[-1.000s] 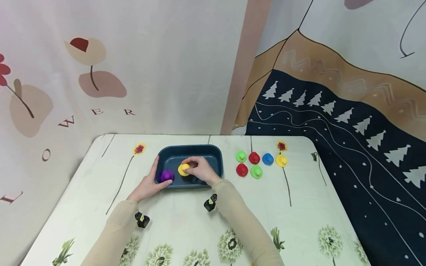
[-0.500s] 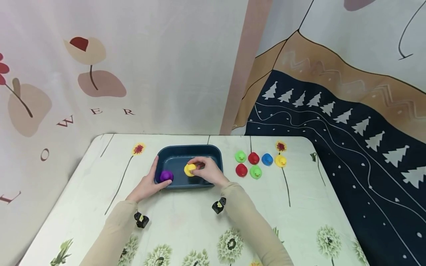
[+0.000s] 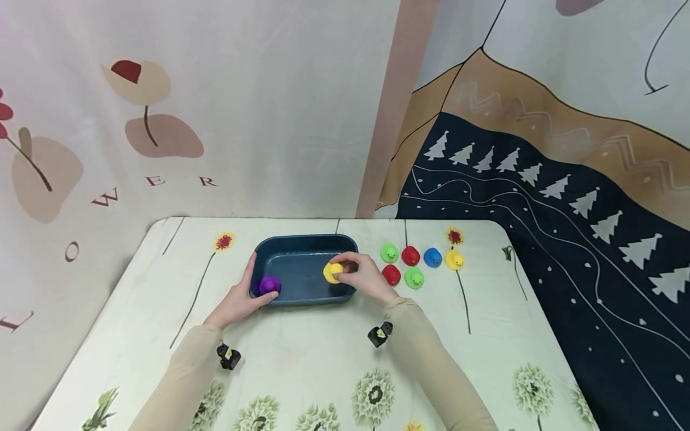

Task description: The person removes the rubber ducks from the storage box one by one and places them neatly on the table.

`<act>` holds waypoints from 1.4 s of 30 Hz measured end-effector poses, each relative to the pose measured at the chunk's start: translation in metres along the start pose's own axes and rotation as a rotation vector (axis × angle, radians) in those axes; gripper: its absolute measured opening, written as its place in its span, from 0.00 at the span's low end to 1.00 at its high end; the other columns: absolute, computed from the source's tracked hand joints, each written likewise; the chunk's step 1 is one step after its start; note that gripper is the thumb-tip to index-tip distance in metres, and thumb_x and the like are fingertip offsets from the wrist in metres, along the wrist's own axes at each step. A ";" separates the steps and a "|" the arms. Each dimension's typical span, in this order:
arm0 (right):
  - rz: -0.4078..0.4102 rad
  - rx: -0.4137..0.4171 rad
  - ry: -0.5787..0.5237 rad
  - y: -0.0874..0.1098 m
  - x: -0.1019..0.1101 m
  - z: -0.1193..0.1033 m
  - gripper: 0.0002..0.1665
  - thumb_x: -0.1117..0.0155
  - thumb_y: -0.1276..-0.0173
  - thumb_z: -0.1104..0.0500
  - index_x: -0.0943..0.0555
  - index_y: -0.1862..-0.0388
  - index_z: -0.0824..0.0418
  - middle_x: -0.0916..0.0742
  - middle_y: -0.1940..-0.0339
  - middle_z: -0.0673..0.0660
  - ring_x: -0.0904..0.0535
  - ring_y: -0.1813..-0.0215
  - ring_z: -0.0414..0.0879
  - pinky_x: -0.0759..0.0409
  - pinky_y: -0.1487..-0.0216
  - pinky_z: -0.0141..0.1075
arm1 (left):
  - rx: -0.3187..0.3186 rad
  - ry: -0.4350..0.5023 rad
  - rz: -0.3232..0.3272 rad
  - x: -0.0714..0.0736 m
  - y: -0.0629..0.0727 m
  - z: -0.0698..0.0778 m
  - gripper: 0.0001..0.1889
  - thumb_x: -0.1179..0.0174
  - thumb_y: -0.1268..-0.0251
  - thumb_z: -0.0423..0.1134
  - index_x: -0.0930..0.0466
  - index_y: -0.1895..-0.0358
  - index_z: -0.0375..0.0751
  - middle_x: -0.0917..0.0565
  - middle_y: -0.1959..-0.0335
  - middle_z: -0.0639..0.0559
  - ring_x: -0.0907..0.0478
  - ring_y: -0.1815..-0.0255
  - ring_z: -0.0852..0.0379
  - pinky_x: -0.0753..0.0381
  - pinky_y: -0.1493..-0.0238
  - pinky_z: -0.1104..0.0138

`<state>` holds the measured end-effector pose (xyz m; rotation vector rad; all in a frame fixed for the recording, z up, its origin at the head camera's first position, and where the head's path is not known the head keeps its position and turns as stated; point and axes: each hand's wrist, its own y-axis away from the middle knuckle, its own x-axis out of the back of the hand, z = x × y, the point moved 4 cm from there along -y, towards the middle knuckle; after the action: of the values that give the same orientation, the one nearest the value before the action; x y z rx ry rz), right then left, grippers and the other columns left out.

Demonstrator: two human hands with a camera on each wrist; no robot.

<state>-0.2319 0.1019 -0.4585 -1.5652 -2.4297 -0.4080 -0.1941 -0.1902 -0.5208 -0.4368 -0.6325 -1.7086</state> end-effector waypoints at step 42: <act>0.200 -0.150 0.210 0.060 0.122 0.045 0.20 0.35 0.33 0.63 0.21 0.43 0.65 0.21 0.48 0.62 0.28 0.50 0.56 0.24 0.54 0.39 | -0.029 -0.021 -0.010 0.002 0.000 0.003 0.59 0.35 0.40 0.57 0.77 0.23 0.52 0.41 0.33 0.21 0.32 0.40 0.27 0.38 0.38 0.39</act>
<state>-0.2283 0.2454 -0.4535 -1.7100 -2.1062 -0.6913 -0.1951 -0.1894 -0.5172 -0.4730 -0.6264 -1.7269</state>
